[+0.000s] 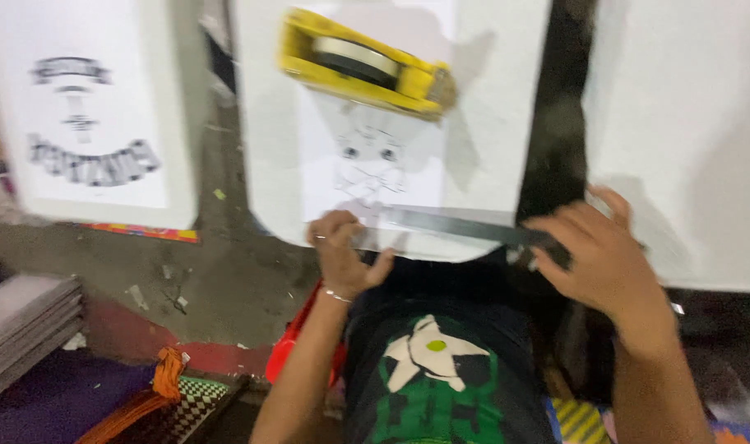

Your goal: The person uses a metal ruler and a utility knife to trim the edges of a white paper sheet featuring a cartoon rabbit drawing. They repeatedly reposition the ruler and cut along its edge to straighten the paper's borders.

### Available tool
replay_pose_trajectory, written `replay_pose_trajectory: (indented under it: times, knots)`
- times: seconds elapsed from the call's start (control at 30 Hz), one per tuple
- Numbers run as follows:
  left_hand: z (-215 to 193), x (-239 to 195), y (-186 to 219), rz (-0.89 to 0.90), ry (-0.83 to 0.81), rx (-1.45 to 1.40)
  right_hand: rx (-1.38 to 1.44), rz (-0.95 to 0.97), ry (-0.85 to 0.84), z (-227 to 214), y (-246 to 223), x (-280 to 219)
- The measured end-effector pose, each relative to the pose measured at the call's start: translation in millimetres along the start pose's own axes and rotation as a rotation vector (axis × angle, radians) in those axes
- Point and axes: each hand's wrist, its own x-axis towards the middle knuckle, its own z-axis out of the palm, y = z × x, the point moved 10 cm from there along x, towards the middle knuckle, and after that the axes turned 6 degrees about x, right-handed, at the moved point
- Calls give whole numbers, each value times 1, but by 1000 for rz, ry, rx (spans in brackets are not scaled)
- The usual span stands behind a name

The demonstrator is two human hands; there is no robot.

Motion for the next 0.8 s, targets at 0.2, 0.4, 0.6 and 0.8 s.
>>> replay_pose_trajectory:
  times: [0.2, 0.4, 0.6, 0.8]
  knots:
    - [-37, 6, 15, 42, 176, -240, 24, 528, -91, -17, 18, -62]
    - [-109, 53, 57, 3, -66, -682, 795, 632, 463, 43, -86, -8]
    - [-153, 90, -29, -200, -254, -897, 964, 782, 615, 161, -171, 93]
    - [-136, 75, -157, -345, -661, -567, 914, 495, 203, 179, -227, 179]
